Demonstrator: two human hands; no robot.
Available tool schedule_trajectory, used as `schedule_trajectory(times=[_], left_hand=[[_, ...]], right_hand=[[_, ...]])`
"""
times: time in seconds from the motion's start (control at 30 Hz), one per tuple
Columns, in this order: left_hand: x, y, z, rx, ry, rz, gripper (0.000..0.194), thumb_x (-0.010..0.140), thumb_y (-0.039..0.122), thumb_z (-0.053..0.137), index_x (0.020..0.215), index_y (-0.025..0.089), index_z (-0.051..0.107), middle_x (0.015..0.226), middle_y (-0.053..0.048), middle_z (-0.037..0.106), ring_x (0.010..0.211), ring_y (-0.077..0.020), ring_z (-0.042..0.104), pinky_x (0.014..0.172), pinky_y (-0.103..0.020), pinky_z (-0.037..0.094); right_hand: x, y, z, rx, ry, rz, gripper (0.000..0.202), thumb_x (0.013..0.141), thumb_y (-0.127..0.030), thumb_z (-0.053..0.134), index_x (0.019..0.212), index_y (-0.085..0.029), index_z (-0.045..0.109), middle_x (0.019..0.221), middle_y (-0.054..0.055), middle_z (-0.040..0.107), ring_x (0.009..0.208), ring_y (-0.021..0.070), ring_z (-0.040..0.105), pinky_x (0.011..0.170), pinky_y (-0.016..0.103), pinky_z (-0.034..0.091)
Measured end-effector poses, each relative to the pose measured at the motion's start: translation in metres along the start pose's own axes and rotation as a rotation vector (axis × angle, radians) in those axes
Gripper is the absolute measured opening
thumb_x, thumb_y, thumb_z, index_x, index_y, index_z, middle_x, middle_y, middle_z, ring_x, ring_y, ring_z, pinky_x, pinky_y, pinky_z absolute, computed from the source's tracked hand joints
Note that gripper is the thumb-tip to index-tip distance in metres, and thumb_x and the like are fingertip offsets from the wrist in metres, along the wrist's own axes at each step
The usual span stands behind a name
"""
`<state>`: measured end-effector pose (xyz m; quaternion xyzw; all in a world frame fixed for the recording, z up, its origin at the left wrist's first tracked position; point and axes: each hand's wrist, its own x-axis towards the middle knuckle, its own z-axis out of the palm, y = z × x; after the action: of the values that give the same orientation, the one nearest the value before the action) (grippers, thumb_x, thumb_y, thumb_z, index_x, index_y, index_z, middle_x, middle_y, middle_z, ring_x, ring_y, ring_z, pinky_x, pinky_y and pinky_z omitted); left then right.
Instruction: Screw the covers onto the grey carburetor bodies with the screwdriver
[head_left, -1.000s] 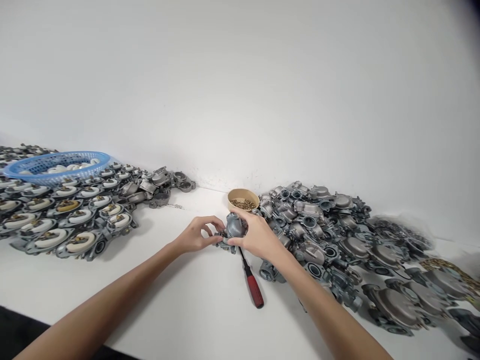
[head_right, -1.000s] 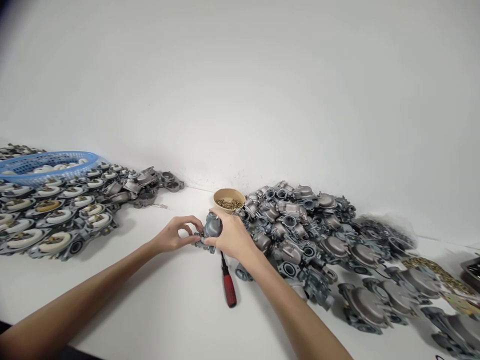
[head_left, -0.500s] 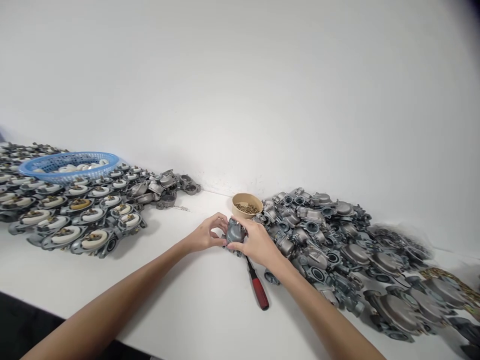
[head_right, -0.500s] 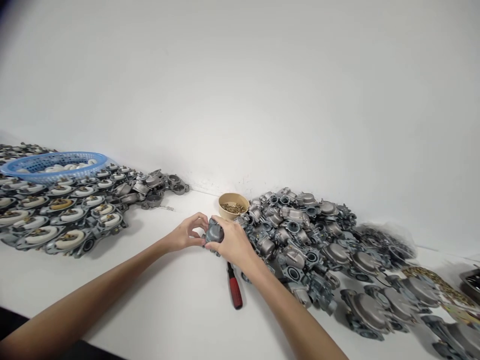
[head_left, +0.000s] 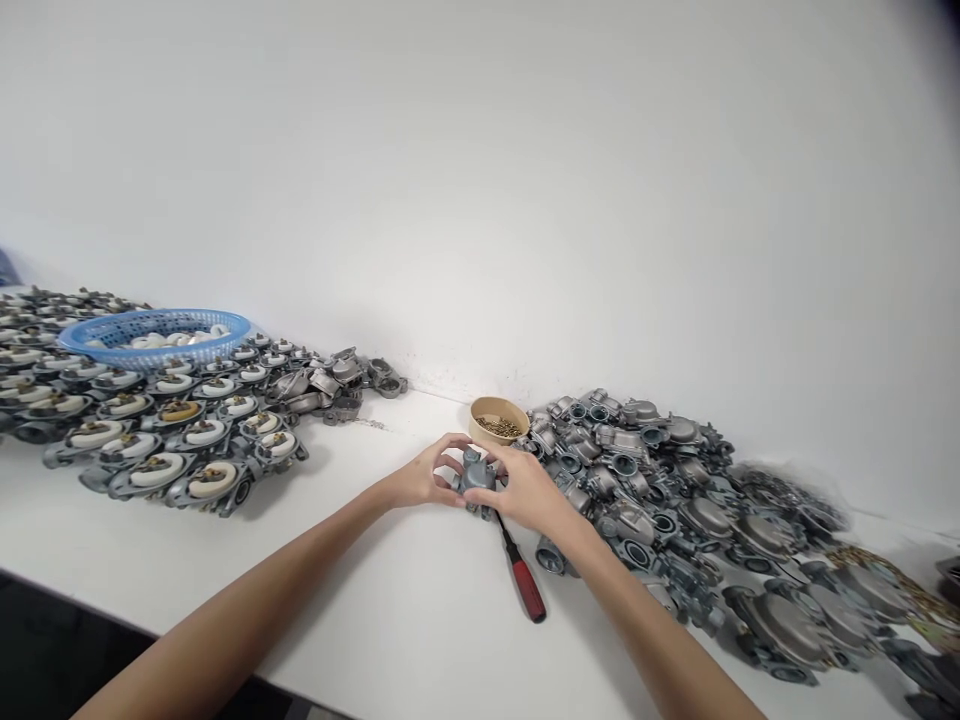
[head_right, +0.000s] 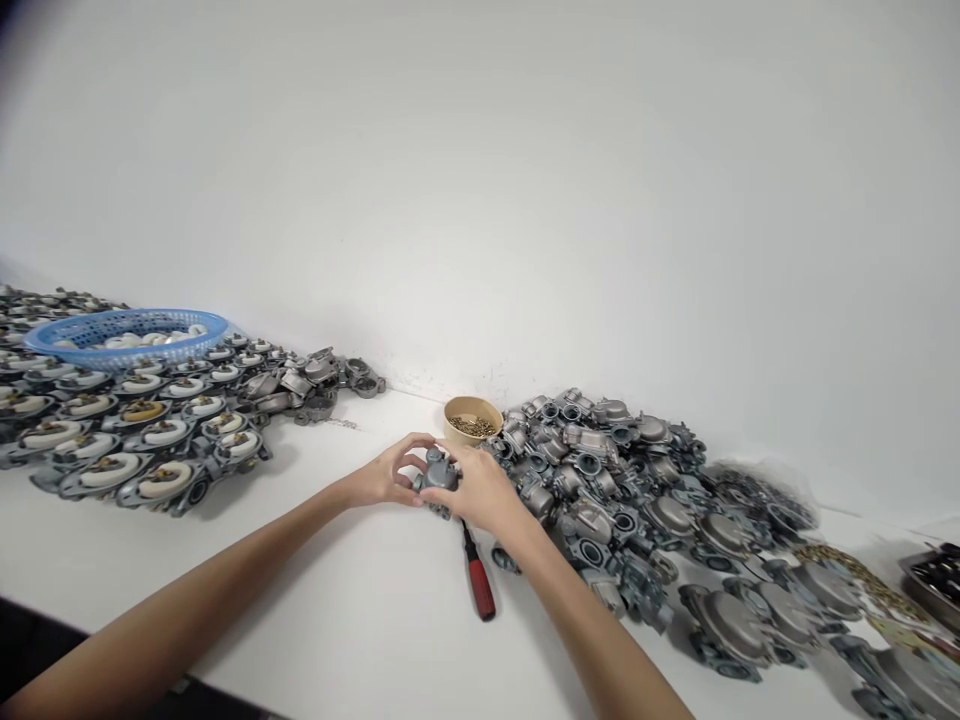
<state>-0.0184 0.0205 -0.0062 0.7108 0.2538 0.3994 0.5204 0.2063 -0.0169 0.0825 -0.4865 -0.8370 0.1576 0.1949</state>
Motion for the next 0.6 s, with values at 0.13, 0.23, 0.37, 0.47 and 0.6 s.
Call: schedule_trajectory(times=[0.13, 0.23, 0.37, 0.47, 0.6], left_hand=[[0.002, 0.000, 0.002, 0.046, 0.027, -0.011, 0.076, 0.068, 0.027, 0.092, 0.135, 0.028, 0.055, 0.143, -0.014, 0.047, 0.111, -0.0245, 0.059, 0.071, -0.029, 0.057], [0.003, -0.001, 0.003, 0.067, 0.043, -0.017, 0.077, 0.067, 0.029, 0.093, 0.134, 0.027, 0.056, 0.139, -0.014, 0.053, 0.109, -0.0241, 0.060, 0.069, -0.028, 0.056], [0.003, 0.001, 0.002, 0.079, 0.041, -0.022, 0.077, 0.066, 0.030, 0.093, 0.136, 0.026, 0.059, 0.138, -0.014, 0.055, 0.109, -0.0251, 0.061, 0.070, -0.029, 0.056], [0.004, 0.001, 0.002, 0.086, 0.028, -0.028, 0.079, 0.069, 0.029, 0.091, 0.140, 0.027, 0.058, 0.135, -0.014, 0.058, 0.110, -0.0257, 0.060, 0.072, -0.030, 0.057], [0.004, 0.000, 0.001, 0.094, 0.008, -0.044, 0.084, 0.071, 0.029, 0.090, 0.147, 0.027, 0.055, 0.119, -0.012, 0.066, 0.109, -0.0262, 0.061, 0.075, -0.032, 0.057]], right_hand=[[0.030, 0.012, -0.028, -0.107, 0.007, 0.075, 0.061, 0.094, -0.057, 0.067, 0.145, -0.027, 0.054, 0.129, 0.010, 0.067, 0.101, 0.0218, 0.069, 0.094, 0.040, 0.057], [0.071, 0.030, -0.041, -0.242, -0.027, 0.143, 0.044, 0.100, -0.045, 0.062, 0.136, -0.020, 0.059, 0.133, 0.012, 0.062, 0.116, 0.0251, 0.063, 0.104, 0.049, 0.052], [0.121, 0.053, -0.034, -0.373, -0.217, 0.194, 0.032, 0.101, -0.037, 0.062, 0.126, -0.017, 0.063, 0.130, 0.011, 0.062, 0.115, 0.0239, 0.063, 0.100, 0.045, 0.056], [0.143, 0.062, -0.021, -0.433, -0.369, 0.218, 0.029, 0.101, -0.036, 0.063, 0.124, -0.017, 0.064, 0.126, 0.010, 0.064, 0.109, 0.0221, 0.065, 0.095, 0.042, 0.058], [0.155, 0.069, -0.009, -0.498, -0.421, 0.259, 0.030, 0.101, -0.036, 0.063, 0.124, -0.017, 0.063, 0.124, 0.010, 0.064, 0.106, 0.0213, 0.066, 0.091, 0.041, 0.059]])
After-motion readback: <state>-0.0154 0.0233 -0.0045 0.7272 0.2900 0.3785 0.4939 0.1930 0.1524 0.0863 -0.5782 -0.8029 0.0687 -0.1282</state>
